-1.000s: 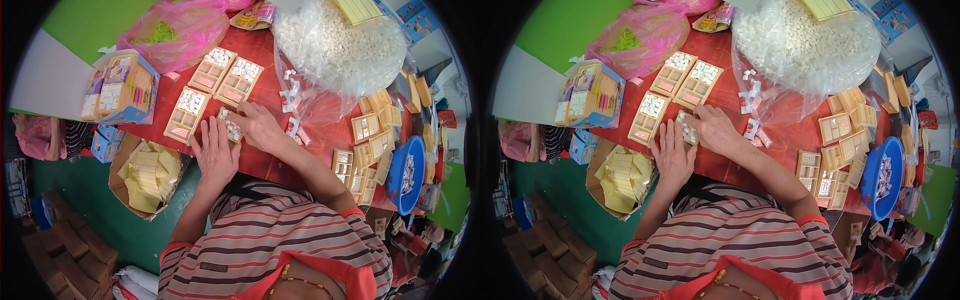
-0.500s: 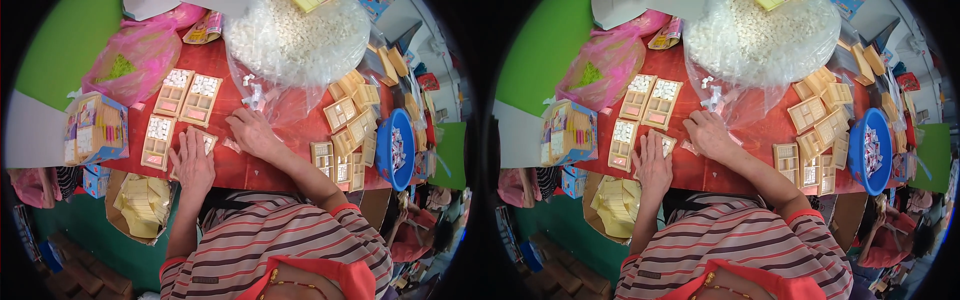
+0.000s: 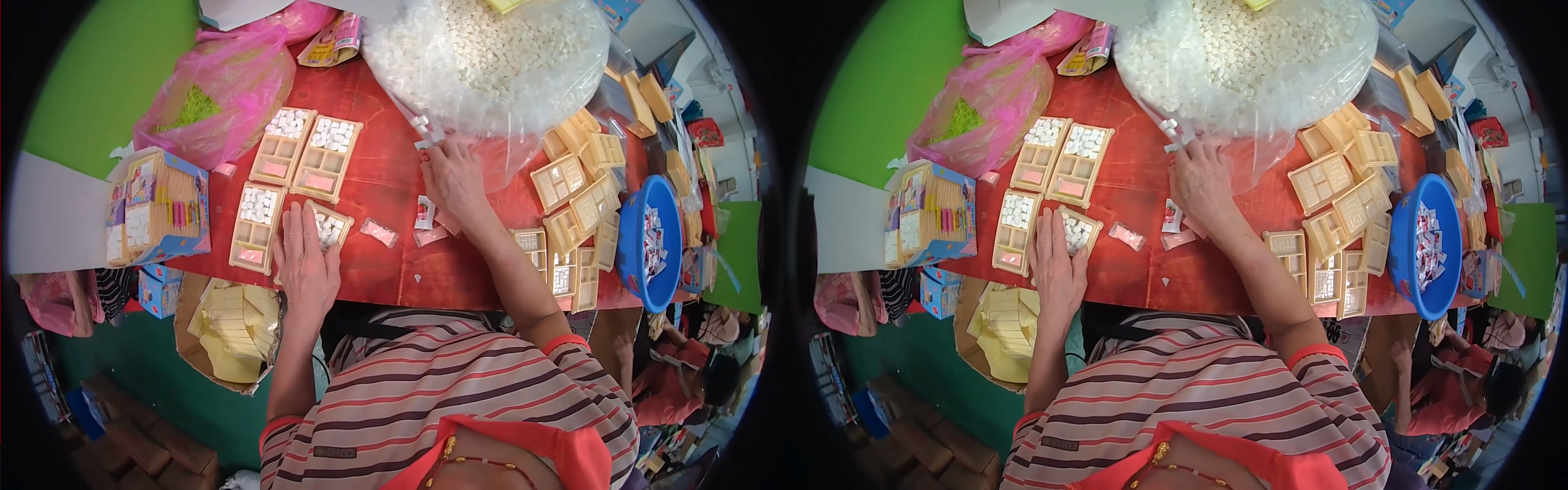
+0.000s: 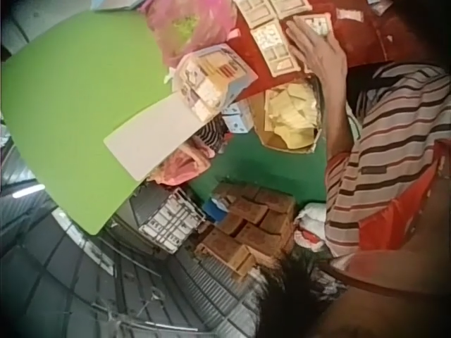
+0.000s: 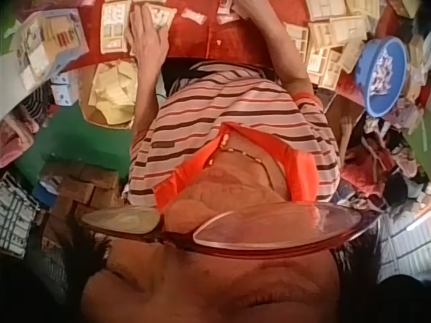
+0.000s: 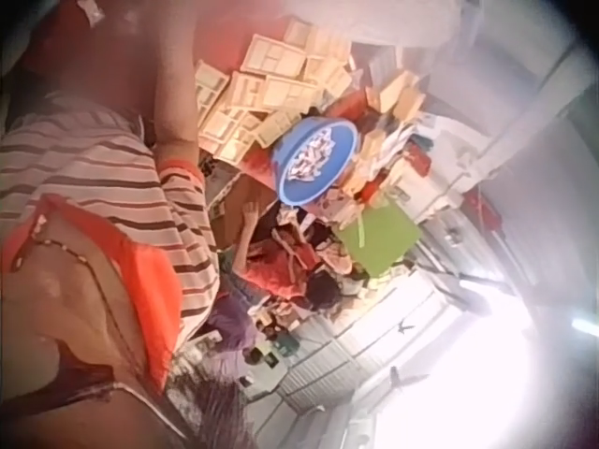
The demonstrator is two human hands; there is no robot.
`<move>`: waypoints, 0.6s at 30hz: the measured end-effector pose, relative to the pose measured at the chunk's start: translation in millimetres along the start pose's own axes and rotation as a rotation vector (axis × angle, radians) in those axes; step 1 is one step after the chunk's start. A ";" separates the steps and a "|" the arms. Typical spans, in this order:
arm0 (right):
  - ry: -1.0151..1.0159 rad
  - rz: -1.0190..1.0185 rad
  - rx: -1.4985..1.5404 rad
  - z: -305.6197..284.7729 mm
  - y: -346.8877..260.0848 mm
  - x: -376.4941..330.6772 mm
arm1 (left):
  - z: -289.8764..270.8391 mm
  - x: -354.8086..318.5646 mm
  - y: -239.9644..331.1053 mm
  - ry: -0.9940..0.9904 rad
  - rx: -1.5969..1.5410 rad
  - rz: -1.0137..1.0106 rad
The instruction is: Manually packaging small white items and labels into compartmentalized plastic trays.
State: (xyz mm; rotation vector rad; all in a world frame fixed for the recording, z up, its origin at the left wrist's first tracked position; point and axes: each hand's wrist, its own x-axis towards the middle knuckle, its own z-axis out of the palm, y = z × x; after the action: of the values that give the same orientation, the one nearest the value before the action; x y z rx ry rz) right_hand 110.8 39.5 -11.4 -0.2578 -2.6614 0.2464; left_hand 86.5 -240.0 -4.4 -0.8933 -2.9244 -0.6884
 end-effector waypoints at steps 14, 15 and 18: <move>-0.225 -0.308 0.191 -32.0 -52.0 -24.7 | 4.4 3.4 -4.2 0.039 0.046 -0.049; -0.226 -0.307 0.195 -28.2 -58.1 -31.7 | 1.9 3.4 -3.9 0.073 -0.010 -0.046; -0.229 -0.385 0.113 -13.4 -68.8 -43.9 | -12.8 -5.2 -12.4 0.188 -0.408 -0.055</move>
State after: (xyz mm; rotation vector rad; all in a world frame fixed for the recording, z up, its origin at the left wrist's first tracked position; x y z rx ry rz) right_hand 145.9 -34.9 -3.3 0.3358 -2.8380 0.3149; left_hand 82.7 -257.2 1.4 -0.7184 -2.6944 -1.3261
